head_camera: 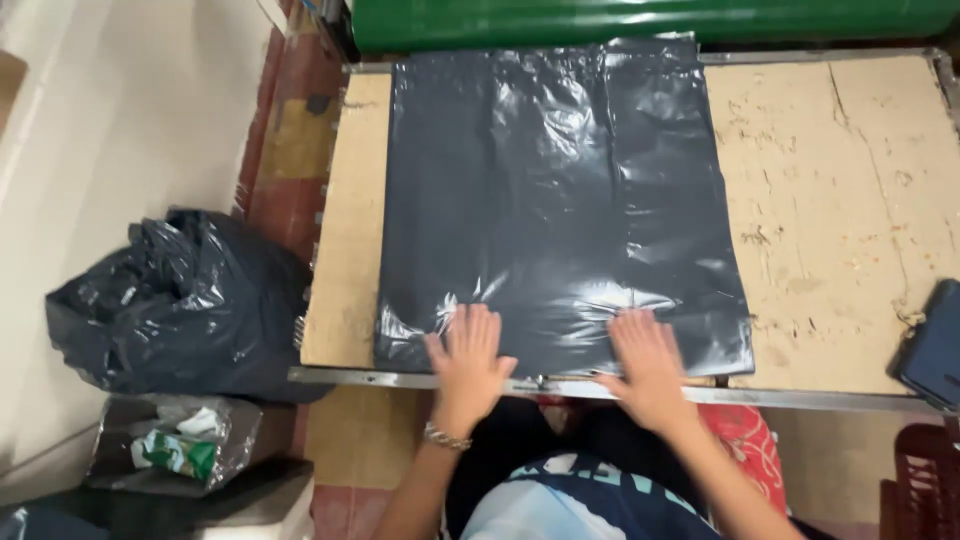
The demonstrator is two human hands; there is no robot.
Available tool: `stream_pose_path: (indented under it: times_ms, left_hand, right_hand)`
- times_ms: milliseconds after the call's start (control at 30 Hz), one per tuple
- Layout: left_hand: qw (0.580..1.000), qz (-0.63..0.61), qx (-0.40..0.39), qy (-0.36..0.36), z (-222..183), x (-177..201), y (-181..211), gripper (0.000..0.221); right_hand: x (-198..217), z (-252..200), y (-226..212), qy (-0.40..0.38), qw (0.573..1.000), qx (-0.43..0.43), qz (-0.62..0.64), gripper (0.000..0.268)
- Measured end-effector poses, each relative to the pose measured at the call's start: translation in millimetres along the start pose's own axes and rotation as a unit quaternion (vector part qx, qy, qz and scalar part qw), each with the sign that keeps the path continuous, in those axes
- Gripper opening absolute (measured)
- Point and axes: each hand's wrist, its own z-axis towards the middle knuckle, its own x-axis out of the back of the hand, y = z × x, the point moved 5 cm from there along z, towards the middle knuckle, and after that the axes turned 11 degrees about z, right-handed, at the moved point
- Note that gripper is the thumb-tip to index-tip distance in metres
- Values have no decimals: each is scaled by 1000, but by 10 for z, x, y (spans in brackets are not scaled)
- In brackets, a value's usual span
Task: Folding plastic bags and placing them into a basket
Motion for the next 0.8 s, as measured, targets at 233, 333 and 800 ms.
stream_pose_path:
  times_ms: [233,333,800]
  left_hand:
    - [992,67,86,56,909,88,-227,88]
    - [994,-37,-100,25,1274,-529,313,80]
    - [999,21,-32,38,2882,-815,-554,65]
  right_hand:
    - [470,968,38,68,994,-59,-67,84]
    - [-419,1350,-129,8,999,36,-37,88]
    - [-312,2785,1180,47,993,-50,-98,63]
